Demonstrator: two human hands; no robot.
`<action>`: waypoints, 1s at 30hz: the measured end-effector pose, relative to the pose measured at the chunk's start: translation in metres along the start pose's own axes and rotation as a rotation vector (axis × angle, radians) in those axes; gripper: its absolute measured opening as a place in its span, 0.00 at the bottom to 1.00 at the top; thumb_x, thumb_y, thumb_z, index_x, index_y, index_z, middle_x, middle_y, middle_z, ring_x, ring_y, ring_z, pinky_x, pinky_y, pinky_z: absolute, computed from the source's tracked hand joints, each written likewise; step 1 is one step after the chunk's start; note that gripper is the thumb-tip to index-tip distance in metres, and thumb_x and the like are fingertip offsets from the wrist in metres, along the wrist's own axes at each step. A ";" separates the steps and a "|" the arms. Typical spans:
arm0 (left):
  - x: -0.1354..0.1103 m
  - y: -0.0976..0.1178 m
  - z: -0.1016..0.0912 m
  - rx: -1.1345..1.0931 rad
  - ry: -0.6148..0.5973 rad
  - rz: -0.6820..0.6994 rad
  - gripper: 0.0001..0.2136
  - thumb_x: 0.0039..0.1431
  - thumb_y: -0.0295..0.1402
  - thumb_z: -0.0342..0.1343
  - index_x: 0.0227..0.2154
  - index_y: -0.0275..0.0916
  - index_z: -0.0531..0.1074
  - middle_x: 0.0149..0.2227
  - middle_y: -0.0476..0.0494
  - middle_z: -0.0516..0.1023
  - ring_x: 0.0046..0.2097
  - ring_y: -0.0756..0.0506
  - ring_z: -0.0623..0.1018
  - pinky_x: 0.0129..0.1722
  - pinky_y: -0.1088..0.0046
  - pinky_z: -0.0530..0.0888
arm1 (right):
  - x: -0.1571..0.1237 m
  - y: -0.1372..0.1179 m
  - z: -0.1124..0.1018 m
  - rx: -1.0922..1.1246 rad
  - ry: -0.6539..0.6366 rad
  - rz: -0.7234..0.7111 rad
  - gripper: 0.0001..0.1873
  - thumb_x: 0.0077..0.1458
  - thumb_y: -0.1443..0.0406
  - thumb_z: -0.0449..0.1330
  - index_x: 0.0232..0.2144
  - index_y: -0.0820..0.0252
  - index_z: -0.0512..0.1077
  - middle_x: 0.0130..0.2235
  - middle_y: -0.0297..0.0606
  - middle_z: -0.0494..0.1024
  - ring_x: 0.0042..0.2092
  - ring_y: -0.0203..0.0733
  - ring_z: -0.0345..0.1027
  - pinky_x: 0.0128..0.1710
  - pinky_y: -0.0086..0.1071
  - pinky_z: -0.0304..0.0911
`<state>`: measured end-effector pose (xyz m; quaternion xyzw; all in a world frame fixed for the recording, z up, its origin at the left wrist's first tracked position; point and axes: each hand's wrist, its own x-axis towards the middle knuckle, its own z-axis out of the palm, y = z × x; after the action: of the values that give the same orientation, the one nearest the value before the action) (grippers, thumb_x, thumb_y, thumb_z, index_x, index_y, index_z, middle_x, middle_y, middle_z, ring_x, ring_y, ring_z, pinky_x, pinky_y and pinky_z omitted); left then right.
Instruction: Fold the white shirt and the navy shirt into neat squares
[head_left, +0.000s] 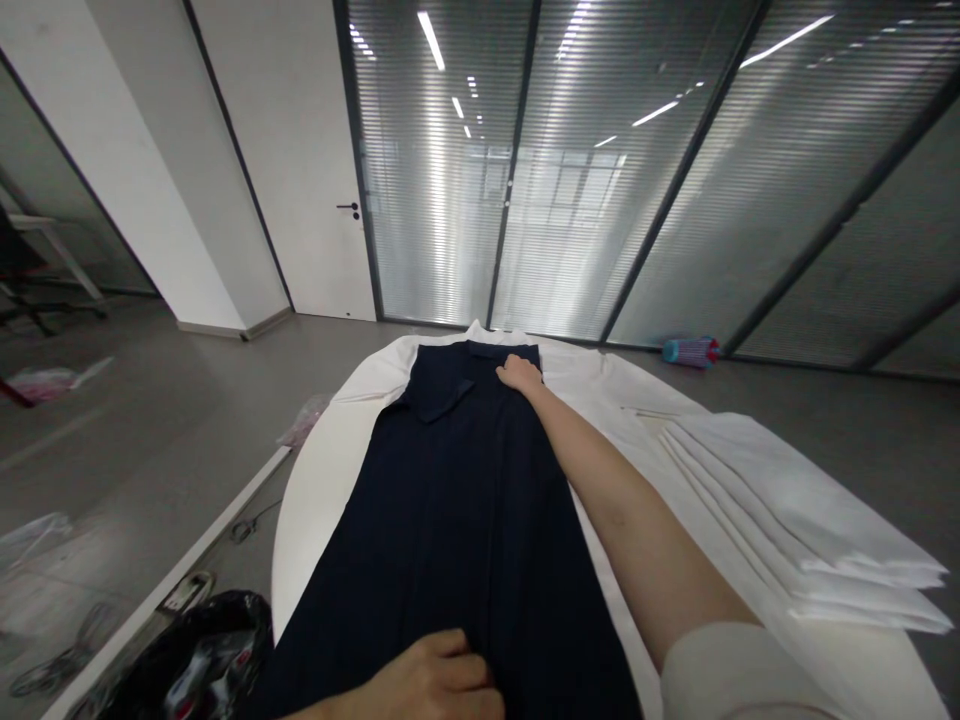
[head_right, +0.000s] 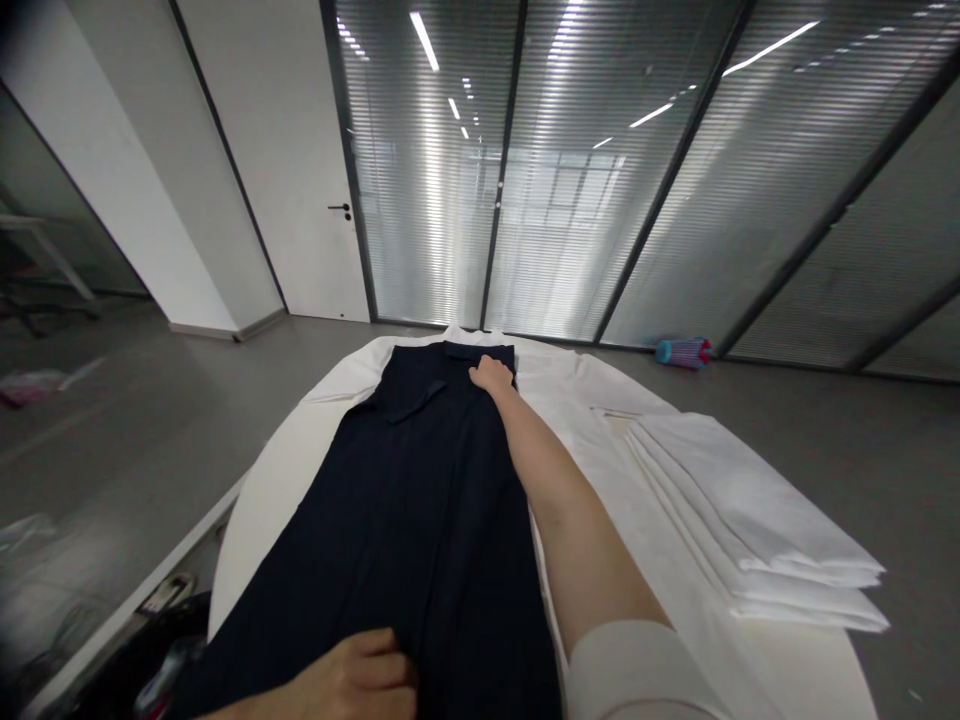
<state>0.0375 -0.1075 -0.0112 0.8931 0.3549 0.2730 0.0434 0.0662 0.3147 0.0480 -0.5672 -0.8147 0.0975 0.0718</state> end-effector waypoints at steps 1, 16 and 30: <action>0.002 0.002 -0.007 -0.002 -0.005 0.008 0.12 0.72 0.35 0.51 0.30 0.39 0.68 0.27 0.51 0.75 0.29 0.51 0.73 0.31 0.71 0.65 | -0.003 -0.004 -0.003 0.001 0.007 -0.020 0.21 0.65 0.57 0.55 0.53 0.66 0.73 0.54 0.57 0.76 0.55 0.58 0.72 0.51 0.44 0.67; -0.015 -0.032 -0.149 -0.265 0.577 -0.745 0.19 0.67 0.40 0.53 0.21 0.39 0.76 0.23 0.47 0.75 0.28 0.48 0.76 0.29 0.74 0.73 | -0.275 -0.124 0.026 -0.065 0.075 -1.998 0.17 0.68 0.63 0.54 0.56 0.56 0.72 0.57 0.40 0.75 0.56 0.45 0.67 0.53 0.38 0.60; -0.010 -0.044 -0.145 -0.373 0.580 -0.880 0.20 0.63 0.47 0.55 0.25 0.37 0.80 0.24 0.46 0.77 0.29 0.48 0.76 0.32 0.73 0.73 | -0.320 -0.129 0.036 0.126 0.196 -1.951 0.13 0.69 0.65 0.51 0.40 0.54 0.76 0.46 0.36 0.77 0.42 0.41 0.68 0.42 0.37 0.60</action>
<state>-0.0705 -0.0981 0.0952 0.5262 0.6373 0.5220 0.2111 0.0514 -0.0315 0.0417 0.3539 -0.9095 -0.0089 0.2180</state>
